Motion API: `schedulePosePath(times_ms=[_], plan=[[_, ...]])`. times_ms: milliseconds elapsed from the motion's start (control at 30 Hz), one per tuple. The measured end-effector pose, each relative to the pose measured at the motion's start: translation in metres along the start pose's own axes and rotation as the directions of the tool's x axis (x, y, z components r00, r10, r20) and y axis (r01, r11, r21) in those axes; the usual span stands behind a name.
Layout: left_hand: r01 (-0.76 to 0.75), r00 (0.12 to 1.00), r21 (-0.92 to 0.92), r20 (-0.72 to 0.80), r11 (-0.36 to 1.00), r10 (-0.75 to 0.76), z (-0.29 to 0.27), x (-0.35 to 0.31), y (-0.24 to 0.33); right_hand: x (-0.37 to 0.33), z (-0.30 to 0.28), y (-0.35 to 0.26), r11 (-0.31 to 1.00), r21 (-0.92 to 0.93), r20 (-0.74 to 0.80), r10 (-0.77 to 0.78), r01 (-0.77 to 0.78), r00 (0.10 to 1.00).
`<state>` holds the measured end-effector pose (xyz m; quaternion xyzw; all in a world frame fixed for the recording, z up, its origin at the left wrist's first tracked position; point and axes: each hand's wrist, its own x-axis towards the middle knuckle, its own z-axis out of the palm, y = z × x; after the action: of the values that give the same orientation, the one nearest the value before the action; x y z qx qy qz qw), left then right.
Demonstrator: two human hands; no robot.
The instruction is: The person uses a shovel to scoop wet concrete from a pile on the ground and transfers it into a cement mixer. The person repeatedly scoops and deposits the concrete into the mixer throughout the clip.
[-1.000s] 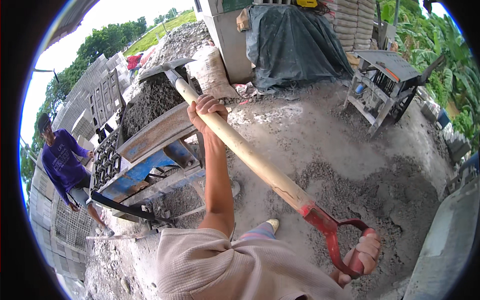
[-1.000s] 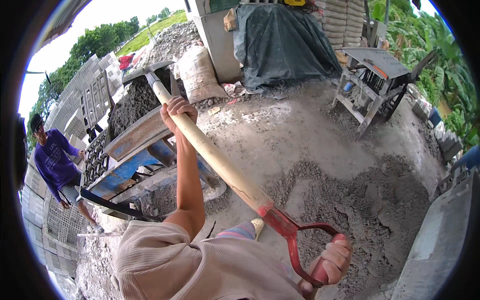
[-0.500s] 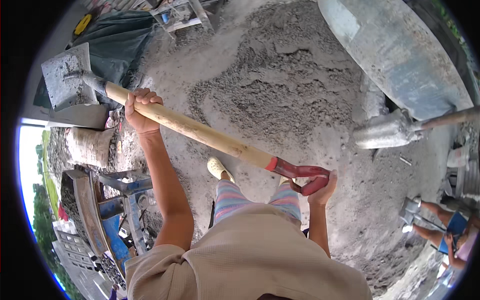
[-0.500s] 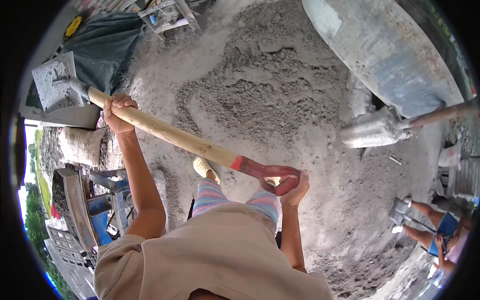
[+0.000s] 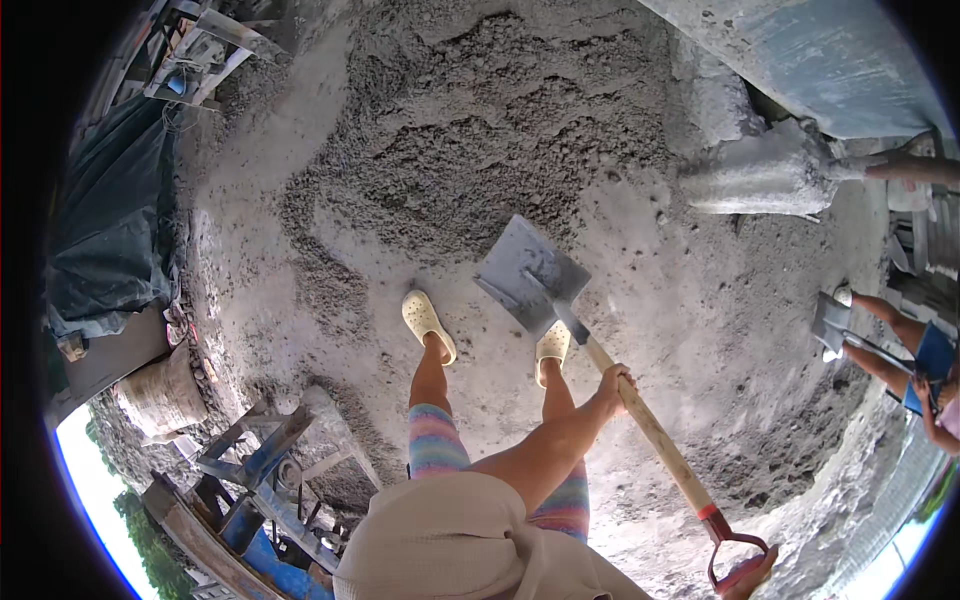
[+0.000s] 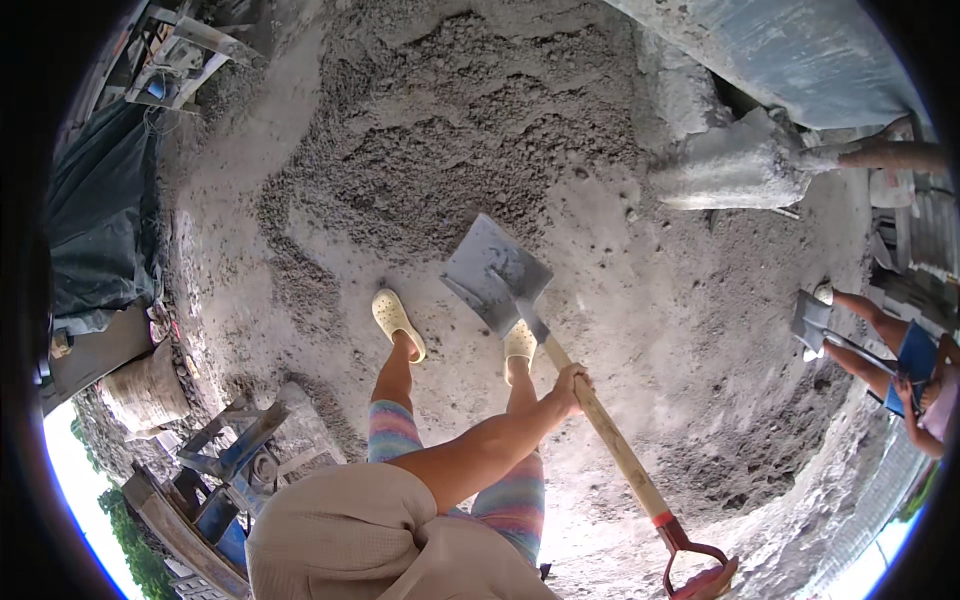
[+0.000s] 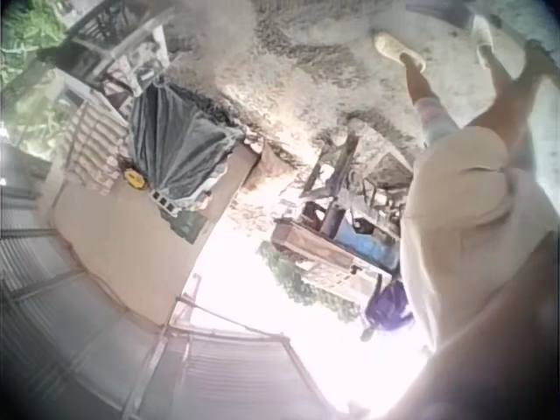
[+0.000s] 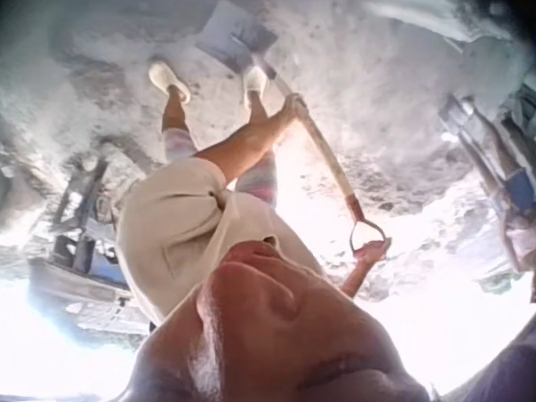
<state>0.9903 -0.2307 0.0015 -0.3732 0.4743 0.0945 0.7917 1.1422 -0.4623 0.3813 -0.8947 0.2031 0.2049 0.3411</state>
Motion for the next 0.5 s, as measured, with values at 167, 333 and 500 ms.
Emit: schedulePosePath(times_ms=[167,333,500], plan=[[-0.001,1.0,-0.073,-0.028,0.997,-0.001,0.009,0.048,-0.014,0.003,0.042,-0.035,0.996,-0.083,-0.094,-0.046,0.038,0.995],[-0.111,0.992,-0.169,0.032,0.979,0.118,0.026,0.065,0.141,0.082,0.164,-0.015,0.994,-0.108,0.11,0.027,-0.015,0.994],[-0.402,0.907,0.04,-0.121,0.915,0.404,-0.009,0.053,0.292,0.092,0.32,0.093,0.979,0.161,0.202,0.092,-0.125,0.975]])
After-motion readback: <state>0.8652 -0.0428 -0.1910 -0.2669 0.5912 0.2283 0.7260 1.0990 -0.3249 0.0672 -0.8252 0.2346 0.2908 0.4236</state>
